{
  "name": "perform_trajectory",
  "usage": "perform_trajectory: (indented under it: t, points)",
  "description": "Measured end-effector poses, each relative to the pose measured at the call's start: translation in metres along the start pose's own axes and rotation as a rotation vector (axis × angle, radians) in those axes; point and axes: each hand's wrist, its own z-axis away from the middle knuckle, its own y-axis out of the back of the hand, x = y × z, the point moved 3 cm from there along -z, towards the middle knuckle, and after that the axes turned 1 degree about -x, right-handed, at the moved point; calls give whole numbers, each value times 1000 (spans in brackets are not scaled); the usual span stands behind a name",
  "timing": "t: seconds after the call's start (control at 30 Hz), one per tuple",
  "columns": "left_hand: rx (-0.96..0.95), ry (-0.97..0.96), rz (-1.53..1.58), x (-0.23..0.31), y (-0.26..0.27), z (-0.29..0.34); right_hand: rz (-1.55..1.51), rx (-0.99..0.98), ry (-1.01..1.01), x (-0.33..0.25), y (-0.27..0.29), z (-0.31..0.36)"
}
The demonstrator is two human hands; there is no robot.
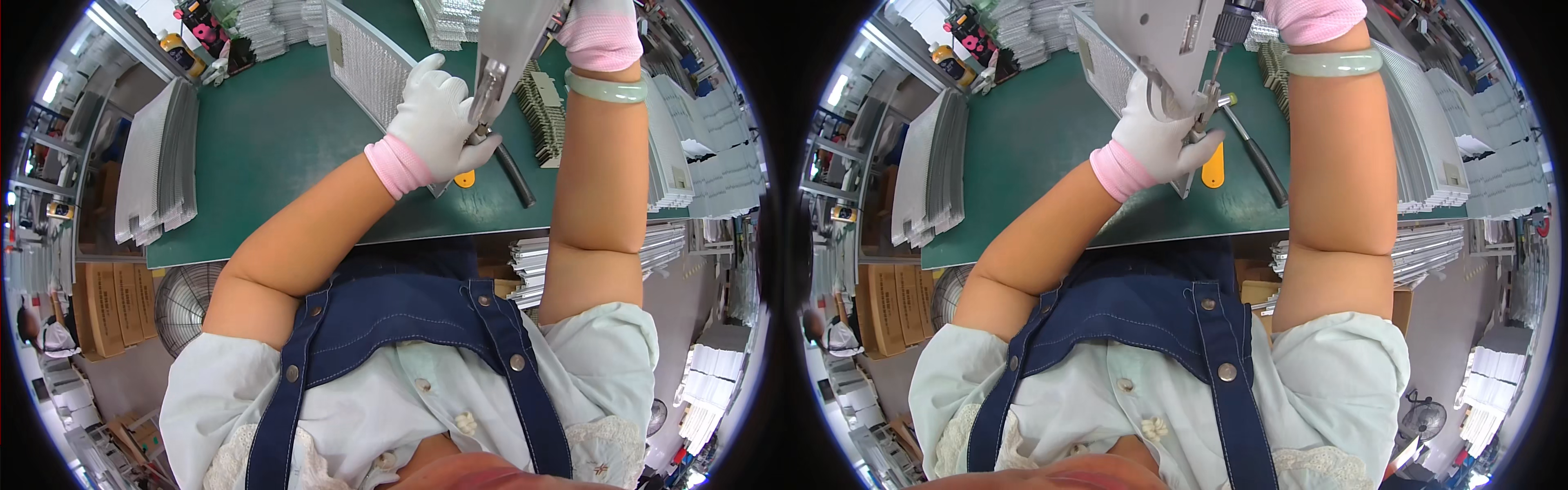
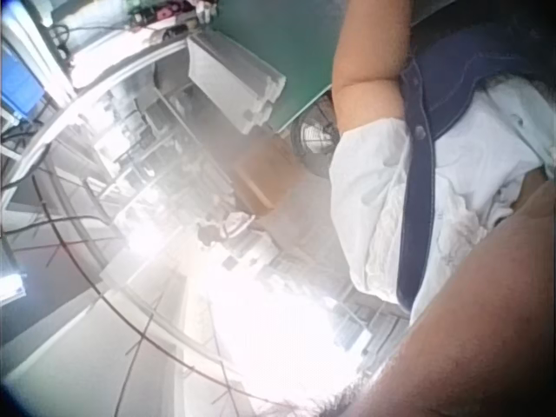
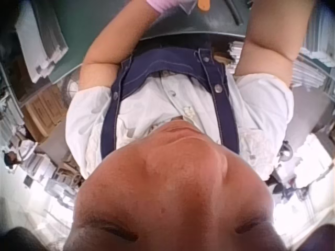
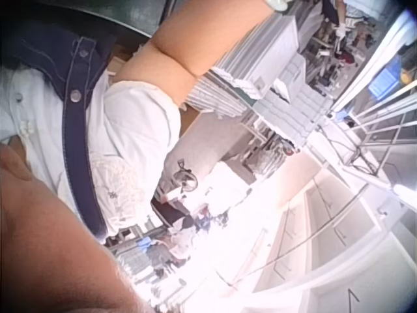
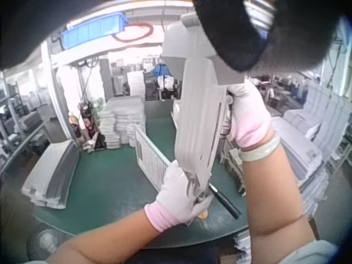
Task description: The person assembles air filters by placing a mesh sheet on a table, positioning a plastic frame over it, and securing the assembly with a handheld stapling tool. The process is repeated for multiple units, with the person handling mesh, frames, and the stapler to create finished filter products.
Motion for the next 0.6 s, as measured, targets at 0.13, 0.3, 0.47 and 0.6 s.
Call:
perform_trajectory:
  t: [0.13,0.3,0.47,0.6]
  points:
    - [-1,-11,-36,0,-4,-1,96,-101,211,0,-7,1]
    - [-100,79,105,-1,-4,1,83,-8,220,-4,-10,12]
    - [-260,153,225,0,-3,0,323,-8,422,-15,-70,45]
    - [-456,189,93,5,5,-6,415,162,521,-21,-71,43]
